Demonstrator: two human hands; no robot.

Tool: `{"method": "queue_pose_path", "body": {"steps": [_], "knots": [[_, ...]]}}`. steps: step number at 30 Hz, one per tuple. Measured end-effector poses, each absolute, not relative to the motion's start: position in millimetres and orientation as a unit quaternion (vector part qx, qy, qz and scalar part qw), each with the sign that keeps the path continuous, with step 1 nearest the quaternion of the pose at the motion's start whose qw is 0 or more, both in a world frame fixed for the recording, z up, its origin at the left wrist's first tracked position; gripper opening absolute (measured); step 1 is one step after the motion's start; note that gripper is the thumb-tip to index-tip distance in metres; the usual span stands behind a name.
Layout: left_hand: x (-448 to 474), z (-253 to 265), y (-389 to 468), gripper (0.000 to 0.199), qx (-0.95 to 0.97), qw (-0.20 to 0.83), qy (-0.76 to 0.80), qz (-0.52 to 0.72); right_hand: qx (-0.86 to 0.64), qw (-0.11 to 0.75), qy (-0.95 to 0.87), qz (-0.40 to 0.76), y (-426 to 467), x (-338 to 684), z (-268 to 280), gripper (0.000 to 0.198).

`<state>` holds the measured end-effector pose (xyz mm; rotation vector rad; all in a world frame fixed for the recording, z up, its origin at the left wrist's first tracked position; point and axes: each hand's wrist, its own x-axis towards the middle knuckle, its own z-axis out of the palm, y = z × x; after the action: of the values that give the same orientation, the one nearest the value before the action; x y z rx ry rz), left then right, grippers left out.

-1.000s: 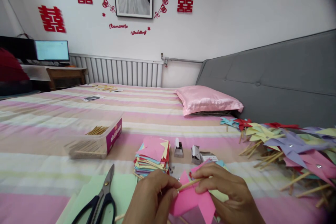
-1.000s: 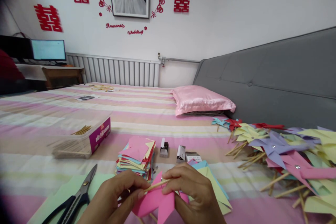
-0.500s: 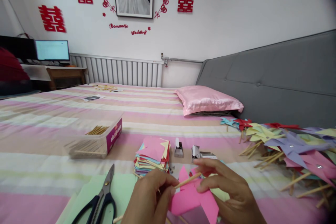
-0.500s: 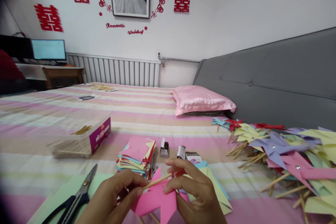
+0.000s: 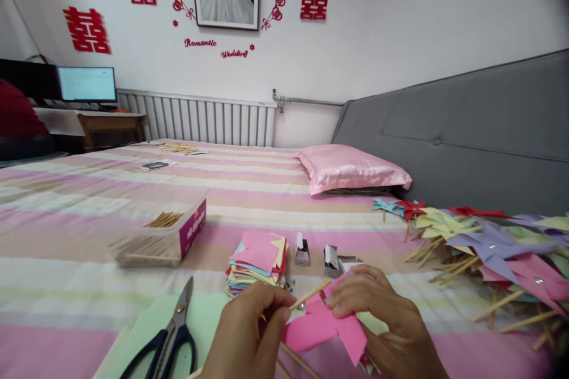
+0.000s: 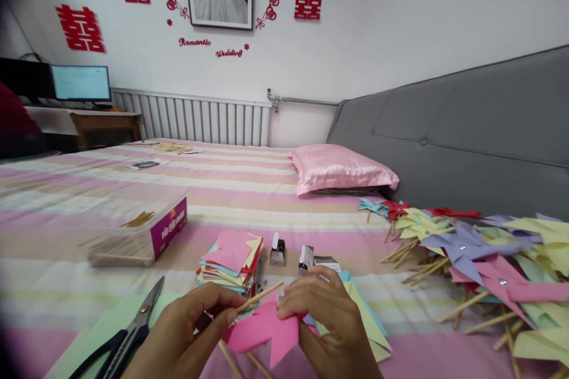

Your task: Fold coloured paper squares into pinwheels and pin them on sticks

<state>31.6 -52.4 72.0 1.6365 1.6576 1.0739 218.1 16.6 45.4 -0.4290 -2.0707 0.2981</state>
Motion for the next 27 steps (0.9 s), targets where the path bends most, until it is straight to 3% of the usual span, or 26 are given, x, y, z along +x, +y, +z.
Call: {"method": "queue_pose_path", "body": {"steps": [22, 27], "knots": [[35.0, 70.1, -54.1, 0.018, 0.635, 0.271, 0.617, 0.378, -0.173, 0.473, -0.86, 0.081, 15.4, 220.6, 46.5, 0.017], [37.6, 75.0, -55.2, 0.02, 0.638, 0.269, 0.619, 0.371, -0.255, 0.474, -0.838, 0.089, 11.5, 220.2, 41.2, 0.016]]}}
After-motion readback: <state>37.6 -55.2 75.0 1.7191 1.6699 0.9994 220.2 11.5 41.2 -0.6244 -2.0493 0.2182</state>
